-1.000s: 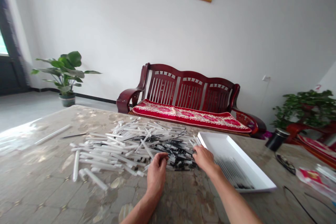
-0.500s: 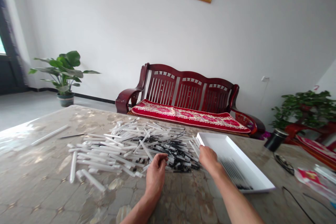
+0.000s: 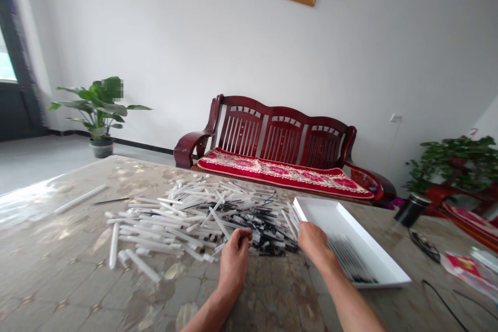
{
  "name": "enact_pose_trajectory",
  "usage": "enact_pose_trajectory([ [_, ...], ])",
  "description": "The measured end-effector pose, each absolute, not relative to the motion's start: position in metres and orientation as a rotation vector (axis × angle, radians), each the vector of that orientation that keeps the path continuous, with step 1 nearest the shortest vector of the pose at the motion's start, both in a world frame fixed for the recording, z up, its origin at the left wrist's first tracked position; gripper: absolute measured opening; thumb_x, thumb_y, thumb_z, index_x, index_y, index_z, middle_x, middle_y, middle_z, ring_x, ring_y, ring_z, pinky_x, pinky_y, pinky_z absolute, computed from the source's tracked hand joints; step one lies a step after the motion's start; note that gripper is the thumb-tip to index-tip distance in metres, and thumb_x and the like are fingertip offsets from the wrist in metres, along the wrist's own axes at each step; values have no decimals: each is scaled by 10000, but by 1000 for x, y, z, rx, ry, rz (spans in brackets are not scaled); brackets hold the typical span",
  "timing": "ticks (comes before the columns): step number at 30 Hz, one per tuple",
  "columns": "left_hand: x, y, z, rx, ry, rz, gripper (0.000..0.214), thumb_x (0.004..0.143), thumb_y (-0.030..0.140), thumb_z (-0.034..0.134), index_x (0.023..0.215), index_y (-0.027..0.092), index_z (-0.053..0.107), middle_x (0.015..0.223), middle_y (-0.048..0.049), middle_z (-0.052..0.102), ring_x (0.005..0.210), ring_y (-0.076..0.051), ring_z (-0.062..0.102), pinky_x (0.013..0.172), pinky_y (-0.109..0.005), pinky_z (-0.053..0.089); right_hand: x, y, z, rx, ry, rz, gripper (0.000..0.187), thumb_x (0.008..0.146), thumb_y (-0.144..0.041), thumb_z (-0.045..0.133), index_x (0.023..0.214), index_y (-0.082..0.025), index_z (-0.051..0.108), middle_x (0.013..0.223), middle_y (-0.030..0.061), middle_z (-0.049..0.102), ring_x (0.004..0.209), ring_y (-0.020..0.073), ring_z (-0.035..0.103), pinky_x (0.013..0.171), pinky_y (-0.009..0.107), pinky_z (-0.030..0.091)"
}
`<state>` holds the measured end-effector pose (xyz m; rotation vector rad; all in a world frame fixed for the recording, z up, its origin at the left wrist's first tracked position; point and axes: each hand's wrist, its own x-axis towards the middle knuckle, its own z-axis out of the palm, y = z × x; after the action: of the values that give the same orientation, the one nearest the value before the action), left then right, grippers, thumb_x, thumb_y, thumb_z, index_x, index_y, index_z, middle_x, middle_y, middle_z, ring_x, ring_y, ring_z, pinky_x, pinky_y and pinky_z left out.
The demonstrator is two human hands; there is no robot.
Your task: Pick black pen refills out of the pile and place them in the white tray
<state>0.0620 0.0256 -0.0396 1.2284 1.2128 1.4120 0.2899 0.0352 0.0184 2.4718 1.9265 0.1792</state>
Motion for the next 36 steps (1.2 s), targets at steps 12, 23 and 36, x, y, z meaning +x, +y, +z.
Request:
enact_pose_trajectory([
  [12, 73, 13, -30, 1227, 1050, 1277, 487, 724, 473, 604, 1070, 144, 697, 781, -50, 702, 583, -166, 589, 506, -264, 440, 224, -1, 33, 2268, 2360, 328, 170, 949, -235, 552, 1004, -273, 708, 994, 35, 738, 912, 204, 696, 703, 266, 473],
  [23, 68, 4, -4, 686, 524, 1158, 517, 700, 511, 754, 1048, 132, 701, 833, -85, 712, 651, -153, 650, 560, -233, 475, 200, 4, 17, 2239, 2840, 282, 553, 832, -6, 440, 1296, -250, 618, 1119, 68, 692, 1066, 217, 630, 893, 335, 528],
  [36, 60, 20, -6, 343, 633, 1340, 393, 672, 186, 847, 1002, 167, 634, 818, -23, 701, 603, -74, 645, 566, -161, 521, 209, 32, 8, 2553, 2769, -68, 377, 868, -66, 480, 1135, -196, 713, 1146, 100, 690, 1088, 220, 642, 951, 321, 502],
])
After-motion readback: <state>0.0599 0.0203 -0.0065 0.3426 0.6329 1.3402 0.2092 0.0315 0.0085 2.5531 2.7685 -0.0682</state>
